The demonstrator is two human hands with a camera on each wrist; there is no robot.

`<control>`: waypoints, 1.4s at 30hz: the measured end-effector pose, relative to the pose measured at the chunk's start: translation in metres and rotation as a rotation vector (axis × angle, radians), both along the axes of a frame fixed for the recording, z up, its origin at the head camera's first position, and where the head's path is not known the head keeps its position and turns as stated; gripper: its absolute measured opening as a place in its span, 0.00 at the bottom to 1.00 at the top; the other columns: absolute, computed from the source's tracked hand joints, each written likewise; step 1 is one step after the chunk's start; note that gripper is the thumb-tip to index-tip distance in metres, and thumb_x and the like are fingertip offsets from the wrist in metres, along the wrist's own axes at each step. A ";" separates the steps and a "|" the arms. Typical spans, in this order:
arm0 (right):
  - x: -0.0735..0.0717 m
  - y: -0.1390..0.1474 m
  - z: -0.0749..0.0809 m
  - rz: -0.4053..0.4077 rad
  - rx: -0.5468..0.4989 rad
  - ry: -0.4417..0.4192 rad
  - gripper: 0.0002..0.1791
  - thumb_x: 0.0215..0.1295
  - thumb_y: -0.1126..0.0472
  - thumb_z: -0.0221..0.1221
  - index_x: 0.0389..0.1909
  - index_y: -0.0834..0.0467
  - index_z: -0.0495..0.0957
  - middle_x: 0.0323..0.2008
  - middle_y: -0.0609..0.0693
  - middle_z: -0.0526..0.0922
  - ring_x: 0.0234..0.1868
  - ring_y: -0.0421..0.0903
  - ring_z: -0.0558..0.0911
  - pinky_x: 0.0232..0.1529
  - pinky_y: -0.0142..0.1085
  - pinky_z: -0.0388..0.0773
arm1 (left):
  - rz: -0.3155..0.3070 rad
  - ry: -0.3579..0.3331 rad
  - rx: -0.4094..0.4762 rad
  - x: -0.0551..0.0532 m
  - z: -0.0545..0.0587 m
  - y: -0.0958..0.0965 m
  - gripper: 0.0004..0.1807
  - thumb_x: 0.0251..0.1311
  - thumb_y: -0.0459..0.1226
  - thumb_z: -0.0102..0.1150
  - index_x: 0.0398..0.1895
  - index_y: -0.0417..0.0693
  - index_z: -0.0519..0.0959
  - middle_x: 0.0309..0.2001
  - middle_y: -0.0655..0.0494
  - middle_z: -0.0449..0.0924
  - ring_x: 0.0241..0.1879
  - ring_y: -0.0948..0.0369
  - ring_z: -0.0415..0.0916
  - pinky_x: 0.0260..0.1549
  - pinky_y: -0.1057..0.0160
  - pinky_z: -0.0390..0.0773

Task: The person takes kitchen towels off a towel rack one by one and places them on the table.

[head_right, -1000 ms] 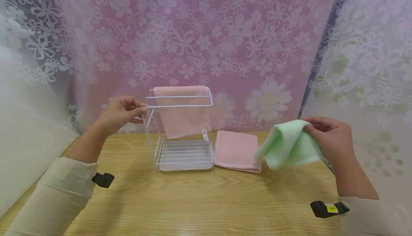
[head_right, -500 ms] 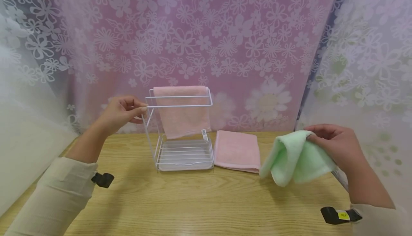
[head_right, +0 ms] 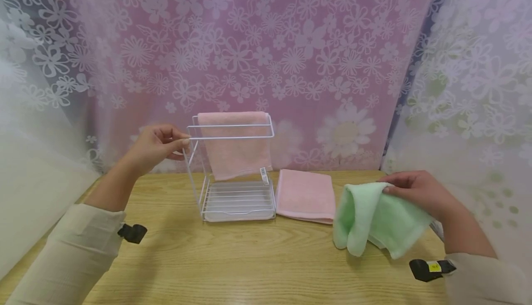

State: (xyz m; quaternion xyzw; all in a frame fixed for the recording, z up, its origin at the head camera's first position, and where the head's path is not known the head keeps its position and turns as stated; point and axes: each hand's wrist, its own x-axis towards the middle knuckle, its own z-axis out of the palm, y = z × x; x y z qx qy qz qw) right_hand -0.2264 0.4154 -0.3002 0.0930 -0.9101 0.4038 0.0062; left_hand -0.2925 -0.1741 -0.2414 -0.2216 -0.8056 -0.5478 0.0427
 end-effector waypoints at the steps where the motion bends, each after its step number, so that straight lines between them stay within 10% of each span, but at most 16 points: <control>1: -0.003 0.000 -0.001 0.002 0.027 0.012 0.15 0.70 0.58 0.60 0.53 0.60 0.82 0.39 0.36 0.85 0.29 0.47 0.84 0.25 0.43 0.83 | 0.000 -0.001 0.001 0.000 0.000 0.000 0.10 0.67 0.35 0.60 0.41 0.34 0.80 0.36 0.40 0.81 0.34 0.52 0.83 0.39 0.57 0.85; 11: -0.034 -0.005 -0.011 -0.010 0.234 0.089 0.26 0.74 0.53 0.54 0.62 0.68 0.73 0.58 0.72 0.73 0.37 0.37 0.81 0.29 0.37 0.80 | -0.005 -0.002 0.009 0.000 -0.001 -0.001 0.10 0.67 0.34 0.60 0.41 0.33 0.80 0.36 0.40 0.81 0.33 0.55 0.83 0.39 0.57 0.85; 24: -0.065 -0.002 -0.012 -0.055 0.345 0.156 0.23 0.71 0.54 0.59 0.56 0.68 0.78 0.41 0.64 0.83 0.32 0.45 0.78 0.26 0.36 0.74 | -0.011 -0.010 0.020 0.001 -0.004 -0.001 0.12 0.67 0.34 0.60 0.41 0.30 0.79 0.35 0.41 0.80 0.33 0.54 0.82 0.39 0.56 0.85; 33: -0.090 -0.009 -0.035 -0.122 0.378 0.307 0.17 0.68 0.58 0.61 0.50 0.66 0.82 0.49 0.72 0.79 0.42 0.66 0.79 0.36 0.55 0.76 | -0.005 -0.012 0.014 0.000 -0.001 -0.003 0.10 0.66 0.35 0.60 0.40 0.33 0.79 0.36 0.39 0.81 0.35 0.51 0.83 0.39 0.56 0.85; 42: -0.102 -0.021 -0.047 -0.151 0.414 0.390 0.12 0.63 0.62 0.65 0.45 0.63 0.85 0.43 0.69 0.82 0.37 0.65 0.81 0.32 0.54 0.76 | -0.017 -0.002 0.033 -0.003 -0.002 -0.001 0.09 0.66 0.34 0.61 0.39 0.34 0.80 0.37 0.36 0.80 0.34 0.52 0.83 0.40 0.53 0.84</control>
